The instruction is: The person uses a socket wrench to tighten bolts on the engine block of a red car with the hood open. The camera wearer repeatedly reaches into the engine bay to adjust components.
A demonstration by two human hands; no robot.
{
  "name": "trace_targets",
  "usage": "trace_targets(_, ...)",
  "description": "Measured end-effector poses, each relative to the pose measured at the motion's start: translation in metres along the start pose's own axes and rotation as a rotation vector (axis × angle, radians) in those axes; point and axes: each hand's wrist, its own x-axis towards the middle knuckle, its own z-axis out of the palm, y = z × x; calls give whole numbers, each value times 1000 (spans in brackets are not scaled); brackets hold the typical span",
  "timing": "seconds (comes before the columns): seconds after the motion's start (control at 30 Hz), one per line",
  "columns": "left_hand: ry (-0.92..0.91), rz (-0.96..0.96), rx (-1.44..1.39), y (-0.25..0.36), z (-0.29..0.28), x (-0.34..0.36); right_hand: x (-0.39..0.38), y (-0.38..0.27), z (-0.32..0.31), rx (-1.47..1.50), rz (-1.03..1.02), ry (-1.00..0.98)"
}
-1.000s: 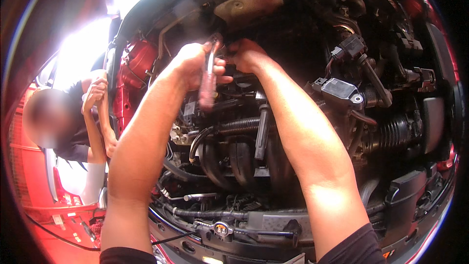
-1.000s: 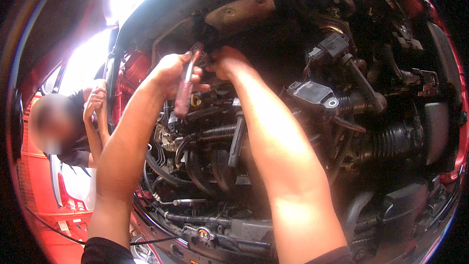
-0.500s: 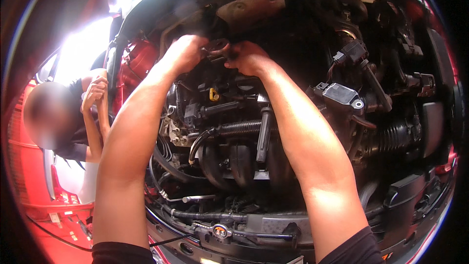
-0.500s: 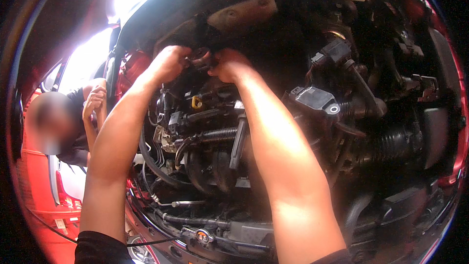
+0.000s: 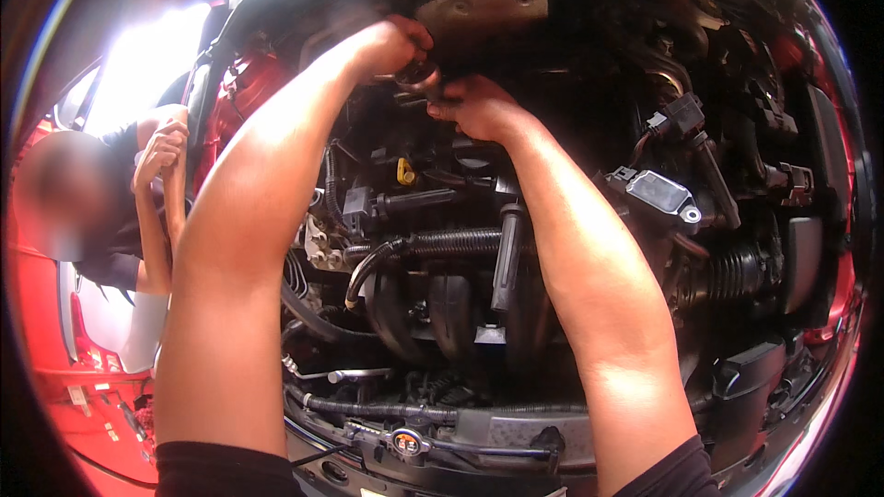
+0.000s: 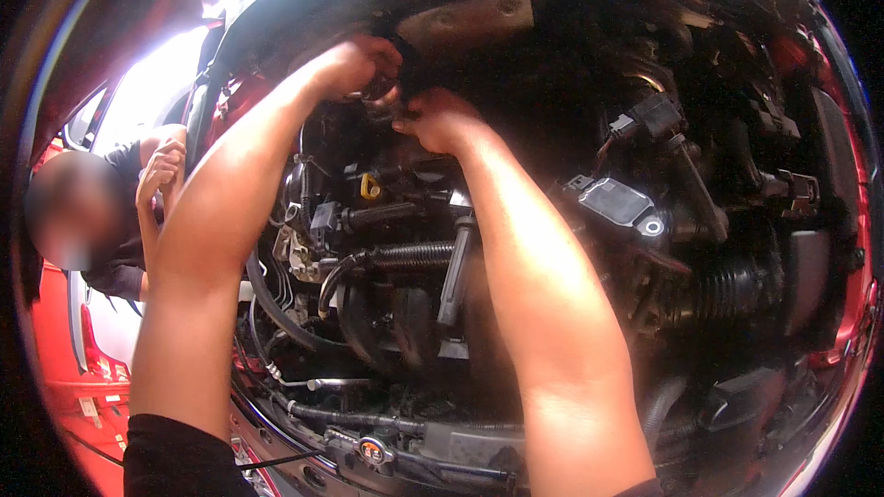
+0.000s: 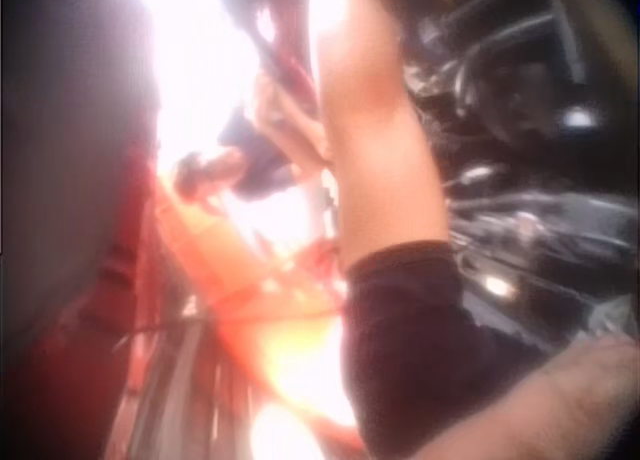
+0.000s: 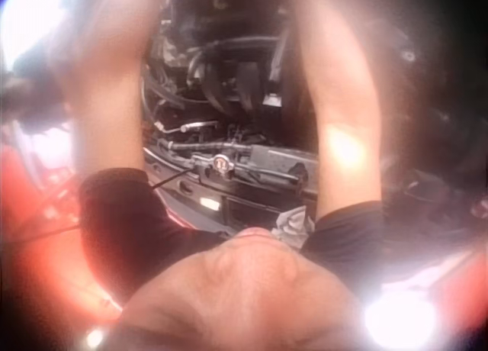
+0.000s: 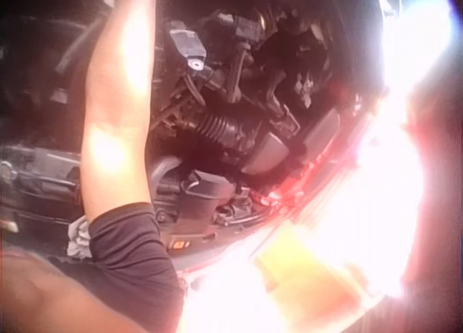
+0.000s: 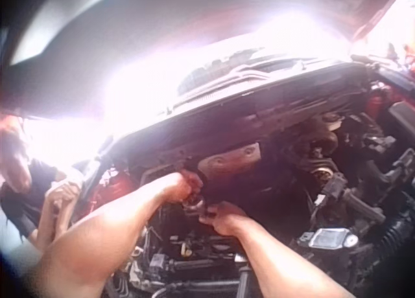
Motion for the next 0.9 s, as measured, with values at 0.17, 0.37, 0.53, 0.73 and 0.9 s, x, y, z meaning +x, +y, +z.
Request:
trace_targets(0.17,117,69,177,57,15,-63,-1,10,8,30,-7,129)
trace_targets(0.37,-108,-348,290,106,13,-77,0,6,5,39,-97,96)
trace_targets(0.53,90,113,794,61,25,-56,2,12,6,184,-125,113)
trace_targets(0.73,503,745,1061,7,11,-48,8,-5,8,77,-74,85)
trace_targets(0.9,-14,-34,733,98,22,-61,7,22,6,95,-46,110)
